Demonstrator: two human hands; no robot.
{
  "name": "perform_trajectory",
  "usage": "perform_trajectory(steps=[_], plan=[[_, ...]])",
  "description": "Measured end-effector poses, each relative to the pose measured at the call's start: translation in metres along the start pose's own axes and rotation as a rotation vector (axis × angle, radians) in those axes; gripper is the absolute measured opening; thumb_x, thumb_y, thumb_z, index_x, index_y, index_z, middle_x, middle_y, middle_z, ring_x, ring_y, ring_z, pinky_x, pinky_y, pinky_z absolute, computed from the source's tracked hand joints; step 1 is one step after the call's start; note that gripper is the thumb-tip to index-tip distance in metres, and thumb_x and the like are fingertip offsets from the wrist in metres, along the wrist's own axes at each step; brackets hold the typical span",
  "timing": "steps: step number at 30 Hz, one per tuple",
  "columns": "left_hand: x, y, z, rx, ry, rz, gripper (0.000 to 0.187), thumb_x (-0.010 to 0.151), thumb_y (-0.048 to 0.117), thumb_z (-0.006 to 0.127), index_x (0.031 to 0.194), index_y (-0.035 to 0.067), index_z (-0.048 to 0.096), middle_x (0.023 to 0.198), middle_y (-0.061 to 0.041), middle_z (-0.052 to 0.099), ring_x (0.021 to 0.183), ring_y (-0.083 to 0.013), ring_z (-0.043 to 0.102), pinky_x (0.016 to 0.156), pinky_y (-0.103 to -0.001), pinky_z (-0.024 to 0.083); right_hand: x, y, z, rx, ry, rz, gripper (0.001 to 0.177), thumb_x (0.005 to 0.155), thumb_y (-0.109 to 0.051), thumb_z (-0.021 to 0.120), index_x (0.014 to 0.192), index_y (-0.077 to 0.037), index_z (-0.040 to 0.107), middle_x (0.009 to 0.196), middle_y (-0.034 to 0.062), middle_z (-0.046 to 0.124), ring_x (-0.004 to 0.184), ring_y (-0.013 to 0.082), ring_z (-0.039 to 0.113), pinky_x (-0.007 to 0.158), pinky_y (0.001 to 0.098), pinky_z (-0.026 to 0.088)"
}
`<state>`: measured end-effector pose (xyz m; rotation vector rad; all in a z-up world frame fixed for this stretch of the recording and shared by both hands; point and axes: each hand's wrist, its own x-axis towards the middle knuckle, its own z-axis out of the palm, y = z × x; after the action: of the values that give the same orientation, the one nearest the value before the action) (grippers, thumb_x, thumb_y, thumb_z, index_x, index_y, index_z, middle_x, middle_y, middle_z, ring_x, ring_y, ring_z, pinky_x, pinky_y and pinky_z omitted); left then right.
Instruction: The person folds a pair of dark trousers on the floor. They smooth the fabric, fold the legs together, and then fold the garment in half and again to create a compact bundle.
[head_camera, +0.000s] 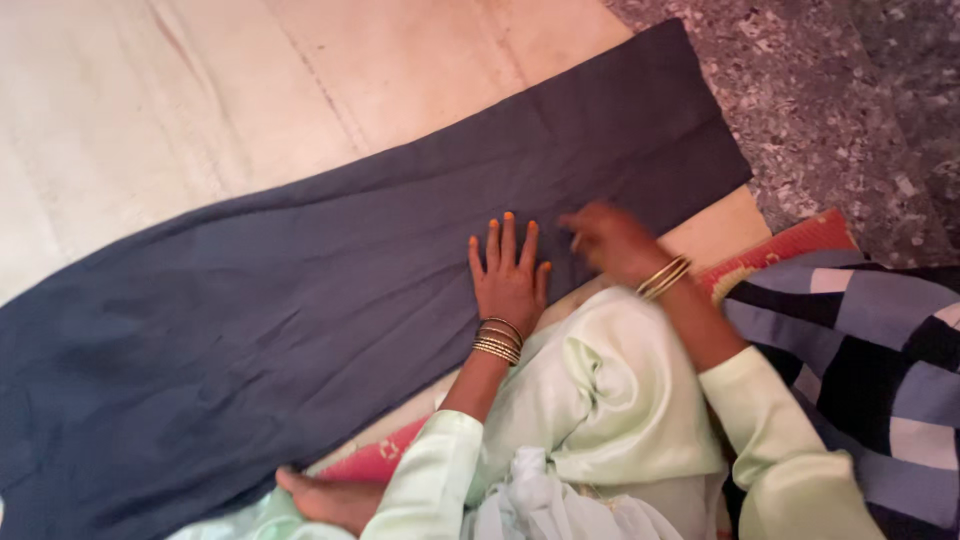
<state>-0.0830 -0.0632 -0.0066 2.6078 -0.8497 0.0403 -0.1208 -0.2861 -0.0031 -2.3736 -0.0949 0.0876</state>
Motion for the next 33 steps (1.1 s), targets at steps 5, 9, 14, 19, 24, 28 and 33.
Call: perform_trajectory(steps=[5, 9, 14, 19, 24, 28, 33], plan=[[-0.039, -0.053, -0.065, 0.091, 0.070, -0.166, 0.073, 0.084, 0.046, 0.070, 0.148, 0.014, 0.051, 0.156, -0.020, 0.038, 0.145, -0.0396, 0.033, 0.112, -0.063, 0.024, -0.001, 0.022, -0.046, -0.305, 0.276, 0.148, 0.029, 0.087, -0.007, 0.073, 0.116, -0.006, 0.076, 0.104, 0.0198, 0.069, 0.099, 0.0385, 0.066, 0.090, 0.0472, 0.053], [-0.064, -0.070, -0.090, 0.307, 0.135, -0.412, 0.066, 0.087, 0.045, 0.071, 0.140, 0.008, 0.055, 0.148, -0.021, 0.044, 0.139, -0.0424, 0.037, 0.108, -0.064, 0.027, 0.007, -0.037, -0.012, -0.089, 0.141, -0.039, 0.035, 0.087, -0.012, 0.072, 0.120, 0.001, 0.071, 0.107, 0.0242, 0.069, 0.101, 0.0421, 0.065, 0.087, 0.0487, 0.052], [-0.091, -0.060, -0.081, -0.002, 0.021, -0.335, 0.045, 0.092, 0.035, 0.071, 0.127, 0.009, 0.062, 0.133, -0.018, 0.057, 0.121, -0.0372, 0.055, 0.097, -0.054, 0.044, 0.028, -0.107, 0.083, -0.116, -0.295, -0.194, 0.040, 0.072, -0.007, 0.072, 0.112, -0.004, 0.076, 0.105, 0.0253, 0.070, 0.102, 0.0420, 0.067, 0.090, 0.0485, 0.053], [-0.140, -0.120, -0.124, 0.190, 0.168, -0.559, 0.033, 0.087, 0.029, 0.071, 0.114, 0.011, 0.065, 0.119, -0.014, 0.060, 0.106, -0.0357, 0.057, 0.082, -0.053, 0.045, 0.023, -0.109, 0.037, -0.314, -0.039, 0.055, 0.028, 0.088, -0.009, 0.068, 0.115, -0.005, 0.077, 0.109, 0.0262, 0.070, 0.098, 0.0427, 0.068, 0.089, 0.0498, 0.055], [-0.176, -0.090, -0.104, -0.015, 0.102, -0.295, 0.026, 0.087, 0.020, 0.069, 0.112, 0.013, 0.065, 0.115, -0.013, 0.061, 0.106, -0.0342, 0.057, 0.086, -0.050, 0.046, -0.014, -0.182, 0.121, -0.225, -0.118, -0.273, 0.041, 0.071, 0.003, 0.068, 0.110, -0.006, 0.078, 0.109, 0.0194, 0.072, 0.100, 0.0386, 0.066, 0.085, 0.0488, 0.051], [-0.208, -0.087, -0.111, -0.056, -0.006, -0.389, 0.019, 0.085, 0.013, 0.068, 0.103, 0.016, 0.068, 0.108, -0.009, 0.062, 0.108, -0.0302, 0.058, 0.089, -0.047, 0.046, -0.037, -0.183, 0.116, 0.130, -0.379, -0.119, 0.037, 0.082, 0.006, 0.061, 0.113, -0.009, 0.077, 0.110, 0.0114, 0.073, 0.104, 0.0284, 0.068, 0.096, 0.0395, 0.052], [-0.209, -0.087, -0.115, -0.020, 0.137, -0.270, 0.037, 0.073, 0.010, 0.068, 0.110, 0.012, 0.068, 0.108, -0.011, 0.060, 0.103, -0.0329, 0.056, 0.084, -0.047, 0.044, -0.038, -0.193, 0.117, -0.226, -0.110, -0.235, 0.049, 0.076, 0.008, 0.062, 0.120, -0.009, 0.075, 0.114, 0.0141, 0.068, 0.101, 0.0345, 0.060, 0.091, 0.0426, 0.050]])
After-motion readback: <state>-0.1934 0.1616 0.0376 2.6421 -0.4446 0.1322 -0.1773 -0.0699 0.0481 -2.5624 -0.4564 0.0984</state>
